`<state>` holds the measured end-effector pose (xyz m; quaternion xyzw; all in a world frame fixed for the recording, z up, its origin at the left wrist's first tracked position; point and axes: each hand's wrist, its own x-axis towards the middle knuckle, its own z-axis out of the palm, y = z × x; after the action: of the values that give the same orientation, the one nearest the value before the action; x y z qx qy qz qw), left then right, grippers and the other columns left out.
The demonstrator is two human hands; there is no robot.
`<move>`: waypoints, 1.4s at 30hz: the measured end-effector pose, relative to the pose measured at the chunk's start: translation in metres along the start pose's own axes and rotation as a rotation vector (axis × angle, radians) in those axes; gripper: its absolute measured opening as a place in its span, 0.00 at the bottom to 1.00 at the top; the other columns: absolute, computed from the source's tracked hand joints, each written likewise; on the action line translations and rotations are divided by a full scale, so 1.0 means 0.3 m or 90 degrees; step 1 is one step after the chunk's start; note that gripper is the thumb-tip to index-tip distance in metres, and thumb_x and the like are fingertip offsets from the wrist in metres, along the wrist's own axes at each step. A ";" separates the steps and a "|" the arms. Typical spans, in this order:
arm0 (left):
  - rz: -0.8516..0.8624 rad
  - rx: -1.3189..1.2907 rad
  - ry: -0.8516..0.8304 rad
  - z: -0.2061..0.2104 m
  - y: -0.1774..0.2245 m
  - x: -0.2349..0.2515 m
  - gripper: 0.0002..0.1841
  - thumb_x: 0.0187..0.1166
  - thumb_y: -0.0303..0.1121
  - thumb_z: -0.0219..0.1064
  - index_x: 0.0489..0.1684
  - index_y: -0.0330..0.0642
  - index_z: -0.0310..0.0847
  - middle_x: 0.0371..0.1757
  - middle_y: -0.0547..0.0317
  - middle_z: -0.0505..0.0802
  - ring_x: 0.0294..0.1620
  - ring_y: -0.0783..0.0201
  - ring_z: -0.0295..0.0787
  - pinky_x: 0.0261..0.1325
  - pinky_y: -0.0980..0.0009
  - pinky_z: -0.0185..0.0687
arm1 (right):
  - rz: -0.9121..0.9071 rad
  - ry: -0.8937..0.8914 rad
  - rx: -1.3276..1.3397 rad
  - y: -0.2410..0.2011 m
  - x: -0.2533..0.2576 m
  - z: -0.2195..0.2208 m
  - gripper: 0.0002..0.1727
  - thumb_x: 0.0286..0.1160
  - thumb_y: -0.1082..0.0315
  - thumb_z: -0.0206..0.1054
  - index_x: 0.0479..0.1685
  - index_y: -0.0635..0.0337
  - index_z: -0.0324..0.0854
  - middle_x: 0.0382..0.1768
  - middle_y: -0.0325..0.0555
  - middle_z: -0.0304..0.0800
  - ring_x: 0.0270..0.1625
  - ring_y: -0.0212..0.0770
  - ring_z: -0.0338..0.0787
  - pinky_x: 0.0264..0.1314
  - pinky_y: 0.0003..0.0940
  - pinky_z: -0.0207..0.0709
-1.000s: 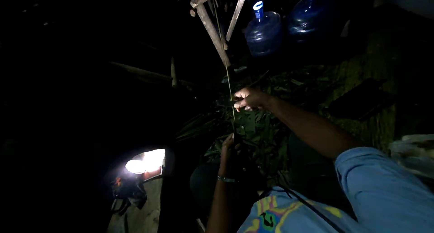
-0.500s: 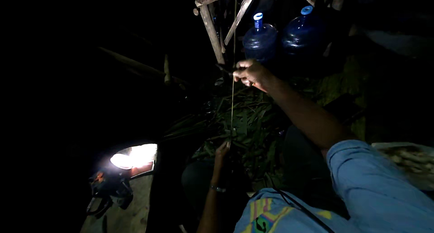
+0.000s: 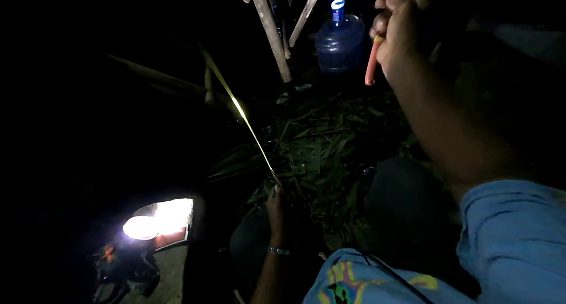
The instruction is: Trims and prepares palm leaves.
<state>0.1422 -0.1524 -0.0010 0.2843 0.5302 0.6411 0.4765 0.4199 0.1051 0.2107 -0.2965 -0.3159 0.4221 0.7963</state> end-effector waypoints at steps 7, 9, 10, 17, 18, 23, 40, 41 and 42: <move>0.084 0.103 -0.063 0.115 0.172 0.281 0.05 0.84 0.25 0.62 0.41 0.35 0.83 0.31 0.58 0.91 0.31 0.68 0.87 0.38 0.70 0.87 | 0.358 -0.448 -0.212 0.224 -0.292 0.051 0.10 0.85 0.72 0.60 0.59 0.62 0.75 0.28 0.41 0.85 0.14 0.27 0.71 0.14 0.21 0.66; 0.054 0.092 -0.037 0.132 0.189 0.367 0.03 0.83 0.25 0.66 0.45 0.35 0.84 0.35 0.55 0.92 0.32 0.65 0.89 0.39 0.68 0.89 | 0.424 -0.559 -0.244 0.291 -0.363 0.053 0.13 0.84 0.72 0.61 0.63 0.63 0.76 0.28 0.42 0.85 0.16 0.28 0.72 0.17 0.22 0.66; 0.041 0.076 -0.037 0.131 0.194 0.405 0.06 0.83 0.24 0.66 0.50 0.34 0.84 0.40 0.53 0.93 0.37 0.61 0.92 0.45 0.64 0.92 | 0.462 -0.581 -0.252 0.324 -0.393 0.050 0.12 0.84 0.72 0.62 0.62 0.63 0.76 0.27 0.42 0.84 0.16 0.28 0.71 0.16 0.21 0.64; -0.047 -0.062 0.001 0.107 0.120 0.548 0.09 0.84 0.34 0.67 0.56 0.45 0.82 0.48 0.58 0.95 0.44 0.66 0.93 0.49 0.68 0.91 | 0.721 -0.442 -0.279 0.513 -0.544 -0.020 0.11 0.85 0.70 0.63 0.60 0.62 0.78 0.26 0.40 0.84 0.12 0.24 0.66 0.13 0.17 0.62; -0.054 -0.076 -0.032 0.106 0.118 0.546 0.09 0.83 0.36 0.68 0.55 0.48 0.85 0.48 0.58 0.95 0.45 0.66 0.94 0.50 0.68 0.91 | 0.713 -0.404 -0.261 0.542 -0.543 -0.021 0.11 0.84 0.70 0.64 0.59 0.61 0.78 0.28 0.40 0.86 0.11 0.23 0.66 0.13 0.16 0.62; -0.111 -0.122 -0.079 0.117 0.071 0.576 0.09 0.87 0.32 0.64 0.57 0.41 0.85 0.48 0.53 0.95 0.47 0.59 0.95 0.58 0.62 0.91 | 0.636 -0.294 -0.142 0.668 -0.404 -0.018 0.03 0.88 0.69 0.59 0.48 0.58 0.76 0.32 0.40 0.86 0.13 0.24 0.68 0.14 0.18 0.66; 0.095 -0.158 -0.033 0.115 0.009 0.610 0.10 0.86 0.24 0.60 0.45 0.38 0.90 0.42 0.55 0.95 0.41 0.63 0.93 0.50 0.65 0.91 | 0.696 -0.417 -0.252 0.666 -0.483 0.064 0.15 0.86 0.78 0.56 0.68 0.61 0.73 0.31 0.46 0.89 0.15 0.27 0.74 0.17 0.19 0.70; 0.108 -0.155 -0.030 0.115 0.008 0.607 0.10 0.86 0.23 0.60 0.44 0.37 0.90 0.42 0.54 0.96 0.41 0.63 0.94 0.51 0.65 0.92 | 0.693 -0.399 -0.255 0.665 -0.483 0.067 0.14 0.86 0.78 0.56 0.66 0.62 0.74 0.31 0.45 0.88 0.14 0.26 0.73 0.16 0.18 0.68; 0.121 -0.153 -0.030 0.112 0.009 0.606 0.10 0.85 0.22 0.59 0.45 0.36 0.89 0.43 0.53 0.96 0.42 0.61 0.95 0.52 0.63 0.92 | 0.681 -0.376 -0.260 0.667 -0.474 0.065 0.12 0.86 0.78 0.55 0.63 0.63 0.76 0.31 0.45 0.87 0.14 0.26 0.71 0.15 0.18 0.67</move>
<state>0.1006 0.0274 -0.0147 0.2890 0.4091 0.7351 0.4569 0.2450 0.0806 0.0391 -0.4301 -0.4046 0.7558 0.2830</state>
